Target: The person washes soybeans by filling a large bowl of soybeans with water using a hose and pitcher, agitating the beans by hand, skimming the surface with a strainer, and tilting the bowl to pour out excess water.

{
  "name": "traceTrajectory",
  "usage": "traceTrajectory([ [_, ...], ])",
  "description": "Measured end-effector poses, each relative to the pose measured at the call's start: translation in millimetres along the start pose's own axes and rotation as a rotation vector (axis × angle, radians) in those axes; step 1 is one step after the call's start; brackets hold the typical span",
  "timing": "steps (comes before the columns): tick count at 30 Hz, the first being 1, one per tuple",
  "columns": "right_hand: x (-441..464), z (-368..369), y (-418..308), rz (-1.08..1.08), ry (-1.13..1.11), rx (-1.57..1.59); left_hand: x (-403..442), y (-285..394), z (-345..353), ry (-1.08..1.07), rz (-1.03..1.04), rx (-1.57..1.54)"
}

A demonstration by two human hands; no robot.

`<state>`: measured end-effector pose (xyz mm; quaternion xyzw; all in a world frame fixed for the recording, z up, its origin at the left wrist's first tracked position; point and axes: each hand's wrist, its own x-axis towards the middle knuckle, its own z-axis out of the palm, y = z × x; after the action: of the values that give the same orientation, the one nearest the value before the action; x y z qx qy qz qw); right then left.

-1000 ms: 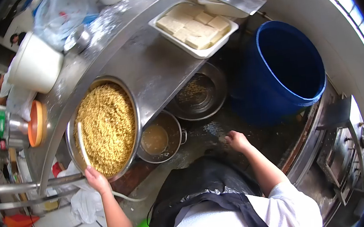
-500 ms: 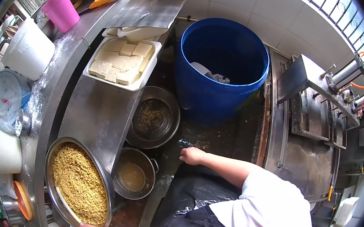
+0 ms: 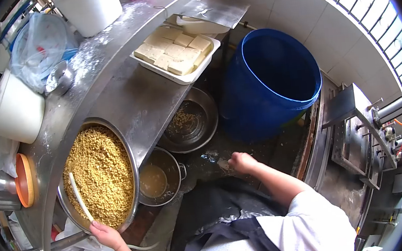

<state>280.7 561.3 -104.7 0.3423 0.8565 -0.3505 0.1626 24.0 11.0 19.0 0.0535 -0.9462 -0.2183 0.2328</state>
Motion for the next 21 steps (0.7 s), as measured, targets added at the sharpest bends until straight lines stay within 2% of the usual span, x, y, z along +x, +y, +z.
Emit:
traceTrajectory([
  [3,-5,-52,7,-0.006,0.248,0.059,1,8,0,0.047,0.073,-0.041],
  [5,1,-94,23,-0.067,0.5,0.056,-2,9,2,0.087,0.137,-0.052],
  [7,10,-142,36,-0.194,0.898,0.145,-3,10,0,0.073,0.099,-0.034],
  [9,30,-192,58,-0.144,1.131,0.251,-3,10,3,0.064,0.07,-0.014],
  [11,45,-241,63,-0.084,1.264,0.274,-1,6,6,0.073,0.007,0.027],
  [13,78,-276,84,-0.02,1.26,0.211,-1,13,7,0.084,-0.001,0.02],
  [14,97,-290,98,-0.005,1.212,0.081,0,14,9,0.099,0.005,0.042],
  [17,169,-322,145,0.287,0.761,0.081,-1,19,8,0.117,0.01,0.108],
  [19,217,-330,184,0.348,0.472,0.116,-5,29,6,0.112,0.035,0.114],
  [21,257,-327,226,0.288,0.337,-0.142,-19,49,6,0.108,0.024,0.15],
])
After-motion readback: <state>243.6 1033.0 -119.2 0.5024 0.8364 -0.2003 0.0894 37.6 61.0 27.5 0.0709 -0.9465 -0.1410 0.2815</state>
